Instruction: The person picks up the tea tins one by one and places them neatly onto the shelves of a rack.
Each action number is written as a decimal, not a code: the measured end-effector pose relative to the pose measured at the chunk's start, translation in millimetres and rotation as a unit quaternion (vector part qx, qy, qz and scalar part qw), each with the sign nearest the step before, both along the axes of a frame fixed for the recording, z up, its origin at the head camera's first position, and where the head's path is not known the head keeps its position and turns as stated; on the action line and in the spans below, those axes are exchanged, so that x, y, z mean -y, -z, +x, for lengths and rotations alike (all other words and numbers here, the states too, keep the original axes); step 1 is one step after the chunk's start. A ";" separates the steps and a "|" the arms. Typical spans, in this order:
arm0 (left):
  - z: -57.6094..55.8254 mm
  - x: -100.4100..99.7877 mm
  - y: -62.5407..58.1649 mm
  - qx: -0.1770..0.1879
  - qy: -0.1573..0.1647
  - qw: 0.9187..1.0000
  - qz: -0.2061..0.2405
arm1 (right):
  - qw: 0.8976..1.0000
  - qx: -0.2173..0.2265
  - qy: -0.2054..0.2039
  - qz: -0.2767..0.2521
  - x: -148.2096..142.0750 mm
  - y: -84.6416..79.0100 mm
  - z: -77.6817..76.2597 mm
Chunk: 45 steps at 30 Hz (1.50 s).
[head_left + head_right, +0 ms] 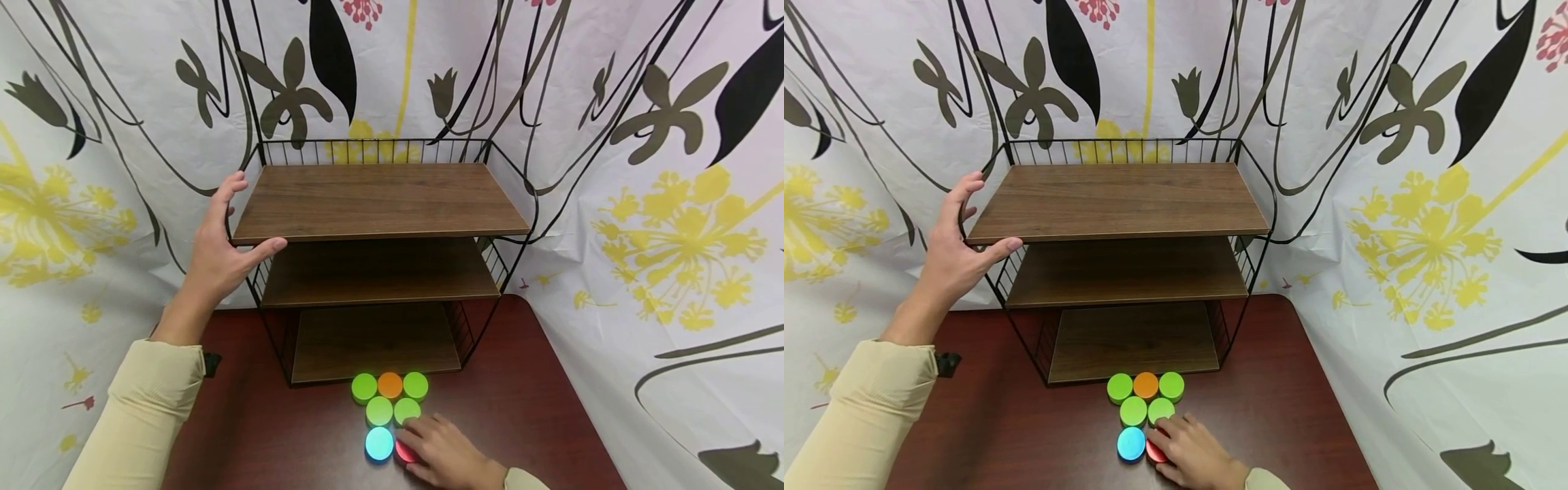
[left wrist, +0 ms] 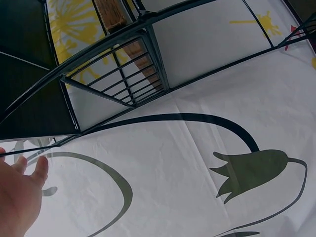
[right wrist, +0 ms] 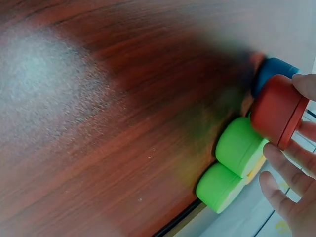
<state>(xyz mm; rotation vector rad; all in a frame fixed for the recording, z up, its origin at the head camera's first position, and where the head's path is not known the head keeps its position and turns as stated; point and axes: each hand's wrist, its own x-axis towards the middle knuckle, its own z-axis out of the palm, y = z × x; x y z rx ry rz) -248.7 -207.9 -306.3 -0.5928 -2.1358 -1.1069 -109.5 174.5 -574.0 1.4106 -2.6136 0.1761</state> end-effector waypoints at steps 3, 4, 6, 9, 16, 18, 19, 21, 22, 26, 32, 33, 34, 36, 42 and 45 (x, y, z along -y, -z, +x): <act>0.1 -0.3 0.0 0.001 -0.002 1.000 -0.001 | 1.000 -0.004 0.000 0.004 0.2 -2.4 -0.5; 0.3 -0.3 0.0 0.002 -0.002 1.000 -0.001 | 1.000 -0.004 -0.001 0.005 0.0 -3.6 -0.8; 0.4 -0.3 0.0 0.004 -0.003 1.000 -0.002 | 1.000 -0.005 -0.002 0.007 -0.1 -5.9 -1.3; 0.2 -0.3 0.3 0.003 -0.004 1.000 -0.005 | 1.000 -0.009 -0.005 0.008 -0.3 -10.4 -2.7; -0.4 -0.2 0.6 0.001 -0.002 1.000 -0.005 | 0.999 -0.030 -0.011 0.010 0.0 -23.9 -6.4; -0.5 -0.2 0.7 0.000 -0.001 1.000 -0.004 | 0.999 -0.033 -0.011 0.009 0.4 -27.8 -7.2; -0.5 -0.1 0.8 -0.001 -0.001 1.000 -0.005 | 0.999 -0.033 -0.011 0.008 0.6 -29.6 -7.6; -0.6 -0.1 0.8 -0.002 -0.001 1.000 -0.005 | 0.999 -0.036 -0.012 0.007 0.8 -32.7 -8.6; -0.6 -0.1 0.8 -0.002 -0.001 1.000 -0.005 | 0.999 -0.036 -0.012 0.007 0.7 -33.9 -9.1; -0.8 0.0 0.8 -0.004 -0.002 1.000 -0.007 | 0.999 -0.042 -0.016 0.005 0.5 -37.8 -11.1; -0.7 -0.2 0.5 -0.003 -0.003 1.000 -0.008 | 0.998 -0.056 -0.020 0.005 0.4 -40.9 -13.3; -0.7 -0.2 0.4 -0.003 -0.003 1.000 -0.008 | 0.998 -0.058 -0.022 0.004 0.7 -41.6 -13.6; -0.8 -0.4 0.3 -0.003 -0.003 1.000 -0.008 | 0.998 -0.059 -0.022 0.004 0.8 -42.2 -14.0; -1.0 -0.6 0.1 -0.003 -0.004 1.000 -0.008 | 0.998 -0.060 -0.023 -0.001 1.3 -43.9 -14.7; -0.7 -0.8 0.1 -0.003 -0.002 1.000 -0.006 | 0.998 -0.058 -0.025 -0.011 2.4 -50.0 -17.0; -0.6 -0.6 0.2 -0.005 -0.001 1.000 -0.006 | 0.998 -0.057 -0.022 -0.005 2.0 -52.8 -17.7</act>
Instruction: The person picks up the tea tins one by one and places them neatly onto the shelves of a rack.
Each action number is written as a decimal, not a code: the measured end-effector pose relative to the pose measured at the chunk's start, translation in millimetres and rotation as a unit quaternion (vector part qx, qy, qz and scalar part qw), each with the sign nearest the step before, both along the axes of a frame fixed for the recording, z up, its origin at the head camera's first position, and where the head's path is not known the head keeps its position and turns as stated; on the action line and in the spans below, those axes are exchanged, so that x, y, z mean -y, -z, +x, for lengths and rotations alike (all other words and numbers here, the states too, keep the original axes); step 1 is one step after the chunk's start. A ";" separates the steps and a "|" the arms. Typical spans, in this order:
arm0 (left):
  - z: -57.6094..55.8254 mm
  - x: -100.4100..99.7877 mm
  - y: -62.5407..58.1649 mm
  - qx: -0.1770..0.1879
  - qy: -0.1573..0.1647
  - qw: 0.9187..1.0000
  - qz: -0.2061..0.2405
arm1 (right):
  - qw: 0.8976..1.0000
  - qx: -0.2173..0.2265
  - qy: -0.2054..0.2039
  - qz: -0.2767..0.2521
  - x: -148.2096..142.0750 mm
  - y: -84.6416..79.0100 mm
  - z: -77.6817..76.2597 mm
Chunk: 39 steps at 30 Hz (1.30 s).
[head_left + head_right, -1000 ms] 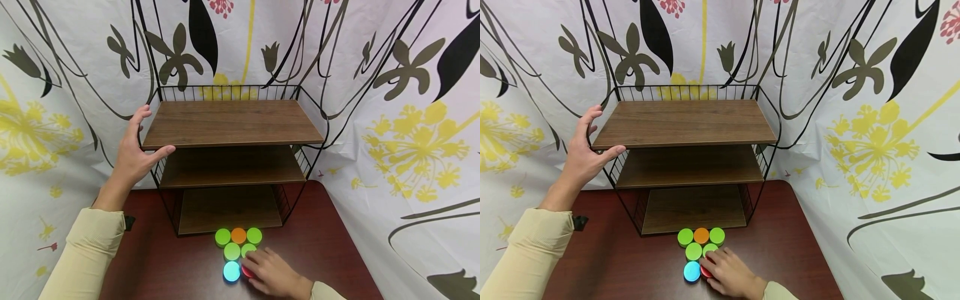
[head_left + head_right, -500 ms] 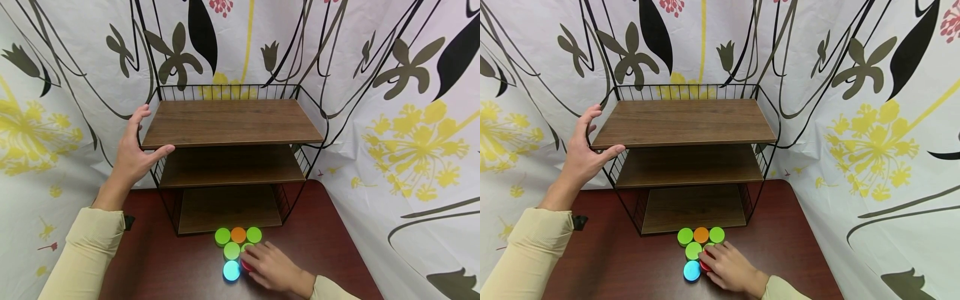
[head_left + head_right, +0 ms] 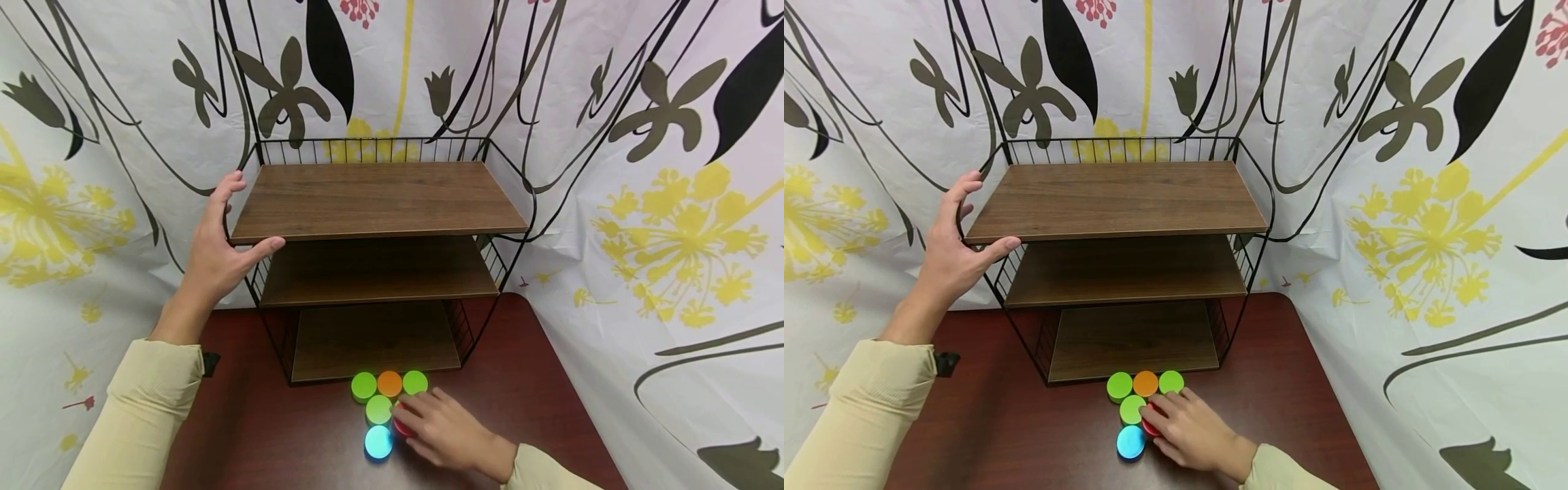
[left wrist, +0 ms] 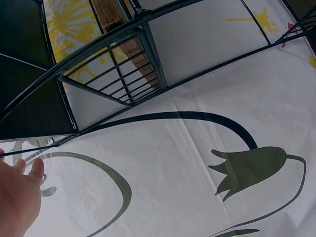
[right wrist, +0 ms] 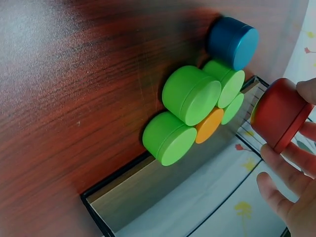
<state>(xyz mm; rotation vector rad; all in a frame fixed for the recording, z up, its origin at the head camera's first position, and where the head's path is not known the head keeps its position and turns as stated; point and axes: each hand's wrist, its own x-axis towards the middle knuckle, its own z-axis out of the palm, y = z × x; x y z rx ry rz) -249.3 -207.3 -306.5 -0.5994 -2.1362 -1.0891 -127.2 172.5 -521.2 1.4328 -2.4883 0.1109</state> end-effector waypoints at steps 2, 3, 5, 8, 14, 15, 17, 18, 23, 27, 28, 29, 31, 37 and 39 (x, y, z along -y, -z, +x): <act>-0.1 0.3 0.3 -0.001 0.000 1.000 0.000 | 1.000 0.001 0.002 0.004 -0.7 -1.8 -0.4; -0.1 0.4 0.4 -0.001 -0.001 1.000 -0.001 | 1.000 0.001 0.002 0.006 -1.1 -2.7 -0.6; -0.3 0.6 0.7 -0.002 -0.001 1.000 -0.002 | 1.000 0.002 0.001 0.007 -2.2 -4.4 -1.4; -0.4 0.9 1.0 -0.002 -0.002 1.000 -0.003 | 1.000 0.001 -0.001 0.008 -3.9 -7.7 -2.9; 0.7 1.1 1.1 0.005 -0.002 1.000 -0.002 | 1.000 -0.015 -0.008 -0.004 -6.4 -16.2 -4.8; 0.8 1.0 1.1 0.005 -0.002 1.000 -0.002 | 1.000 -0.019 -0.009 -0.009 -6.7 -17.7 -4.6; 0.7 1.0 0.9 0.005 -0.002 1.000 -0.003 | 1.000 -0.025 -0.010 -0.016 -7.5 -20.9 -4.6; 0.7 1.0 0.8 0.006 -0.002 1.000 -0.003 | 0.999 -0.028 -0.010 -0.019 -8.3 -22.7 -4.9; 0.7 1.0 0.3 0.007 -0.002 1.000 -0.001 | 0.999 -0.029 -0.001 -0.019 -13.4 -35.1 -8.7; 0.8 1.1 0.2 0.006 0.000 1.000 0.000 | 0.998 -0.049 -0.004 -0.027 -16.4 -45.5 -12.8; 1.0 1.1 0.2 0.006 0.001 1.000 0.000 | 0.998 -0.055 -0.006 -0.029 -16.9 -48.0 -13.5; 1.1 1.1 0.1 0.006 0.001 1.000 0.000 | 0.998 -0.058 -0.007 -0.030 -17.2 -50.6 -13.9; 1.2 1.1 -0.2 0.006 0.000 1.000 0.000 | 0.997 -0.064 -0.010 -0.038 -18.1 -55.0 -14.7; 0.8 1.1 -0.5 0.005 -0.005 1.000 -0.005 | 0.996 -0.072 -0.013 -0.054 -20.8 -67.9 -15.7; 1.0 1.2 -0.6 0.007 -0.004 1.000 -0.003 | 0.995 -0.073 -0.017 -0.060 -22.1 -72.1 -16.3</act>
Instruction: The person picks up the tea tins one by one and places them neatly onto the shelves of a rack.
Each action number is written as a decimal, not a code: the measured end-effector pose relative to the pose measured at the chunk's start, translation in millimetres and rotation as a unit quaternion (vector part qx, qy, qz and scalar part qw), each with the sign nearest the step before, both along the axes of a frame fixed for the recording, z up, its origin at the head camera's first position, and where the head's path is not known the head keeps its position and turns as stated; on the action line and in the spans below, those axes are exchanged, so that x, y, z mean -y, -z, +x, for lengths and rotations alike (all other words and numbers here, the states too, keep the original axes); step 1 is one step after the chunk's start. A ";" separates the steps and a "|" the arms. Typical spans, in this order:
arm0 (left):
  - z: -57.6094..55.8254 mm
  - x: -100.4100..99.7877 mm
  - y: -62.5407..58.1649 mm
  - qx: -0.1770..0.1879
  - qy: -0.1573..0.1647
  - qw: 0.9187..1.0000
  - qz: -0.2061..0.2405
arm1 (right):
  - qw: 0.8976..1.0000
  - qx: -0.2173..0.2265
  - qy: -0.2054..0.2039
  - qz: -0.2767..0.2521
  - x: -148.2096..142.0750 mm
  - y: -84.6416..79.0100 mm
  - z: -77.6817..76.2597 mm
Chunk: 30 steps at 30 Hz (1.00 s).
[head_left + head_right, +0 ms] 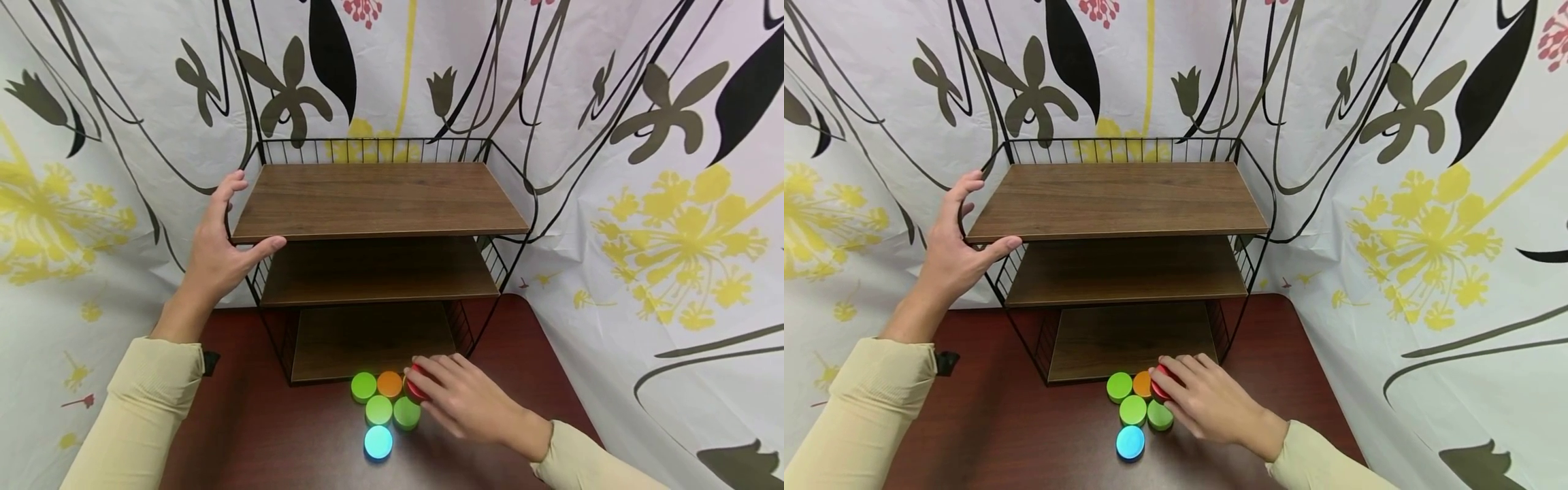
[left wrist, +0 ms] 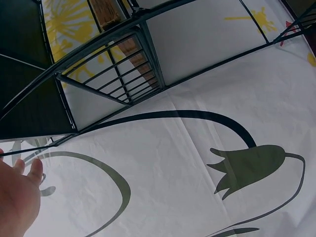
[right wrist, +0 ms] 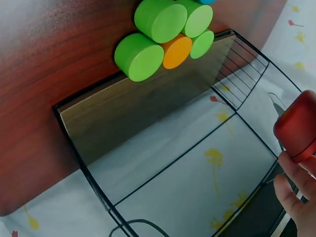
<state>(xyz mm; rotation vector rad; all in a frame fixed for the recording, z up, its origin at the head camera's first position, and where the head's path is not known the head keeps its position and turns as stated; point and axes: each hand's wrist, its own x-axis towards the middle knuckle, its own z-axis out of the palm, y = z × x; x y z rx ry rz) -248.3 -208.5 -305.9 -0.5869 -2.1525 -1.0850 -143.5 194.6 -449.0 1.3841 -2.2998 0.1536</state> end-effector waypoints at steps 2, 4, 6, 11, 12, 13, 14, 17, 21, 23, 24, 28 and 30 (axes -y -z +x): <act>0.4 -0.2 0.0 0.001 0.000 1.000 0.001 | 1.000 0.000 -0.004 -0.004 -1.8 -4.5 -0.2; 0.9 -0.4 -0.1 0.002 0.000 1.000 0.002 | 1.000 -0.002 -0.010 -0.009 -3.3 -9.1 -0.7; 1.4 -0.5 0.0 0.004 -0.002 1.000 0.003 | 1.000 -0.005 -0.016 -0.016 -4.6 -14.4 -1.3; 1.9 -0.5 0.3 0.007 -0.003 1.000 0.002 | 0.999 -0.016 -0.025 -0.040 -7.0 -31.3 -4.9; 1.9 -0.4 0.4 0.007 -0.002 1.000 0.001 | 0.998 -0.019 -0.027 -0.046 -7.3 -35.1 -6.1; 1.9 -0.3 0.5 0.007 -0.001 1.000 0.001 | 0.998 -0.022 -0.029 -0.051 -7.4 -38.8 -7.2; 1.8 -0.2 0.4 0.008 -0.001 1.000 0.001 | 0.998 -0.023 -0.031 -0.056 -7.5 -42.4 -8.2; 1.9 0.2 -0.2 0.009 0.000 1.000 0.000 | 0.996 -0.026 -0.041 -0.074 -6.6 -52.3 -11.1; 2.1 0.4 -1.3 0.010 -0.002 1.000 -0.002 | 0.995 -0.026 -0.047 -0.085 -4.9 -63.6 -12.1; 2.1 0.3 -1.8 0.010 -0.003 1.000 -0.003 | 0.995 -0.026 -0.048 -0.086 -4.3 -68.7 -11.6; 2.1 0.2 -1.9 0.009 -0.003 1.000 -0.003 | 0.995 -0.026 -0.048 -0.086 -3.9 -71.3 -11.3; 2.1 -0.3 -1.6 0.009 -0.004 1.000 -0.004 | 0.995 -0.023 -0.049 -0.087 -3.5 -81.5 -10.5; 2.1 -0.5 -1.4 0.009 -0.005 1.000 -0.005 | 0.995 -0.024 -0.050 -0.088 -3.6 -86.7 -10.5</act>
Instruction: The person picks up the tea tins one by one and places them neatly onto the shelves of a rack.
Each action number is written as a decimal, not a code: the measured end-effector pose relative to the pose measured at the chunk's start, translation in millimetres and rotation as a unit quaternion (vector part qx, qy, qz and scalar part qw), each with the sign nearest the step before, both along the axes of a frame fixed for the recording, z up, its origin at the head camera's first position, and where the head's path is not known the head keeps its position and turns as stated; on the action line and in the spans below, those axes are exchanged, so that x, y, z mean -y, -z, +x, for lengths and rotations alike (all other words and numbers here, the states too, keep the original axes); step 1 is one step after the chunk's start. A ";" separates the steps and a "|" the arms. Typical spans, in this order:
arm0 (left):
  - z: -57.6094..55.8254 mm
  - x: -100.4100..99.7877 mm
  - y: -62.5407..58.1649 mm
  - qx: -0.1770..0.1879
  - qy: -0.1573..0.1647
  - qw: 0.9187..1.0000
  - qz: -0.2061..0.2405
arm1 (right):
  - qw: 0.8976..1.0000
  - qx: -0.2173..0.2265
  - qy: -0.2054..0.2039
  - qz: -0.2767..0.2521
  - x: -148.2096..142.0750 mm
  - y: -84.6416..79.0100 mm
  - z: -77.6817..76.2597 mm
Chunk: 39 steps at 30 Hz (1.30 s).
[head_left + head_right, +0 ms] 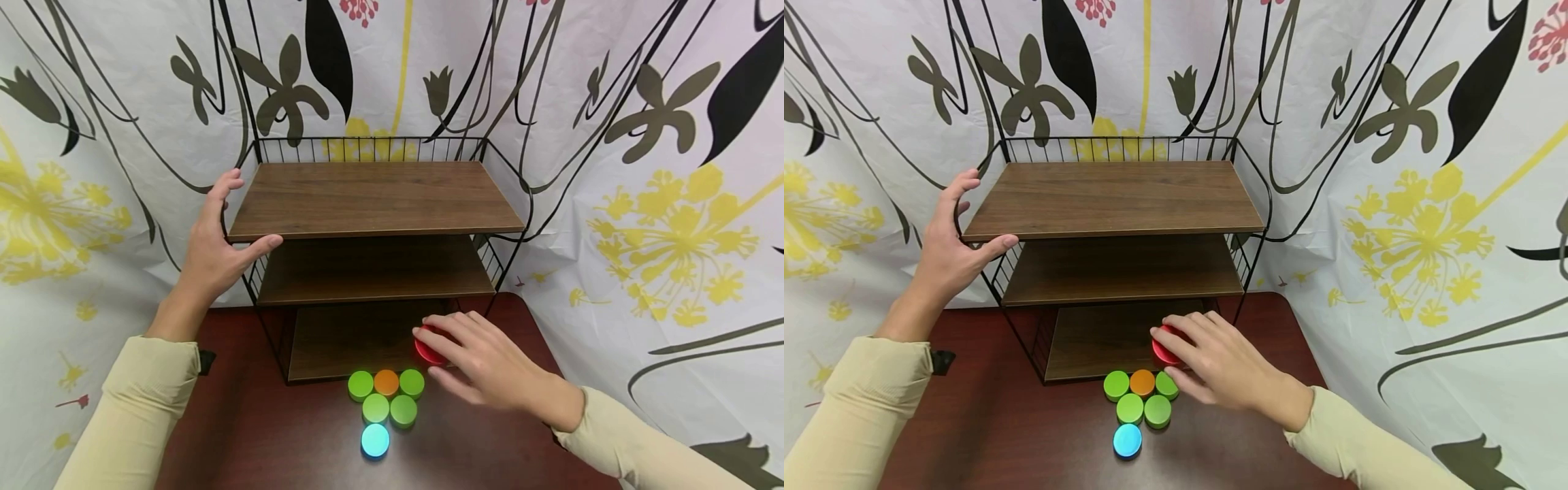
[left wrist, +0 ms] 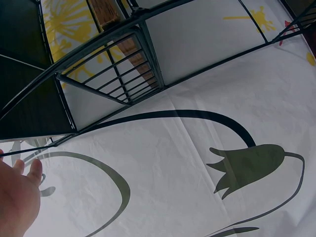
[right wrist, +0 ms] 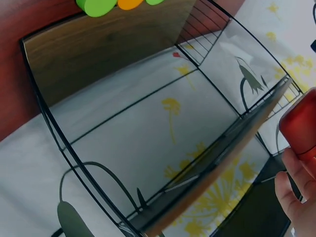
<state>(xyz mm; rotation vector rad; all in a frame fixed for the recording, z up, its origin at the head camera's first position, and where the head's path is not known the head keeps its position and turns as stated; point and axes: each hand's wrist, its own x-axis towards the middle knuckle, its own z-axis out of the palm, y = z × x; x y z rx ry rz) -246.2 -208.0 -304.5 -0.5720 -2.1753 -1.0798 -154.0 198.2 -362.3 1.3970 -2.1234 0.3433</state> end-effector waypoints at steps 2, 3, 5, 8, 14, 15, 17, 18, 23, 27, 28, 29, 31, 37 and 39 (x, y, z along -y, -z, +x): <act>-0.4 -0.7 0.2 0.000 0.001 1.000 0.000 | 1.000 -0.003 0.000 -0.001 -0.5 -5.1 -0.4; -0.4 -0.9 0.3 0.000 0.001 1.000 0.000 | 1.000 -0.004 0.000 -0.001 -0.7 -7.7 -0.7; -0.4 -1.2 0.2 -0.001 0.003 1.000 0.001 | 1.000 -0.005 0.001 -0.001 -1.0 -12.7 -1.4; 0.3 -1.0 -0.3 0.001 0.002 1.000 0.004 | 1.000 -0.004 0.004 0.003 -1.2 -20.4 -2.8; 0.9 1.8 -0.4 -0.004 -0.001 1.000 0.006 | 1.000 -0.001 0.009 0.008 -0.5 -34.7 -5.8; 0.6 1.9 -0.3 -0.005 -0.001 1.000 0.005 | 1.000 -0.003 0.009 0.005 -0.7 -36.9 -6.3; 0.2 1.7 -0.1 -0.005 -0.003 1.000 0.003 | 1.000 -0.009 0.007 0.001 -1.2 -41.4 -7.1; 0.0 1.5 -0.1 -0.004 -0.004 1.000 0.002 | 1.000 -0.012 0.007 0.000 -1.5 -43.7 -7.4; -0.5 0.5 0.2 -0.001 -0.003 1.000 0.001 | 0.999 -0.030 0.002 -0.014 -2.6 -56.1 -10.7; -0.7 0.5 0.4 -0.002 -0.002 1.000 0.001 | 0.999 -0.040 0.005 -0.025 -3.1 -67.8 -13.3; -0.8 0.5 0.4 -0.003 -0.002 1.000 0.001 | 0.999 -0.041 0.008 -0.028 -3.4 -70.7 -13.7; -1.0 0.4 0.4 -0.004 -0.002 1.000 0.001 | 0.999 -0.042 0.011 -0.030 -3.6 -73.7 -14.2; -1.4 0.3 0.6 -0.005 -0.002 1.000 0.000 | 0.998 -0.044 0.018 -0.035 -4.4 -79.7 -15.1; -2.8 0.5 1.3 -0.011 -0.001 1.000 0.002 | 0.997 -0.047 0.035 -0.045 -8.2 -95.9 -20.6; -2.9 0.8 1.6 -0.012 0.000 1.000 0.003 | 0.997 -0.049 0.039 -0.046 -9.7 -100.4 -23.6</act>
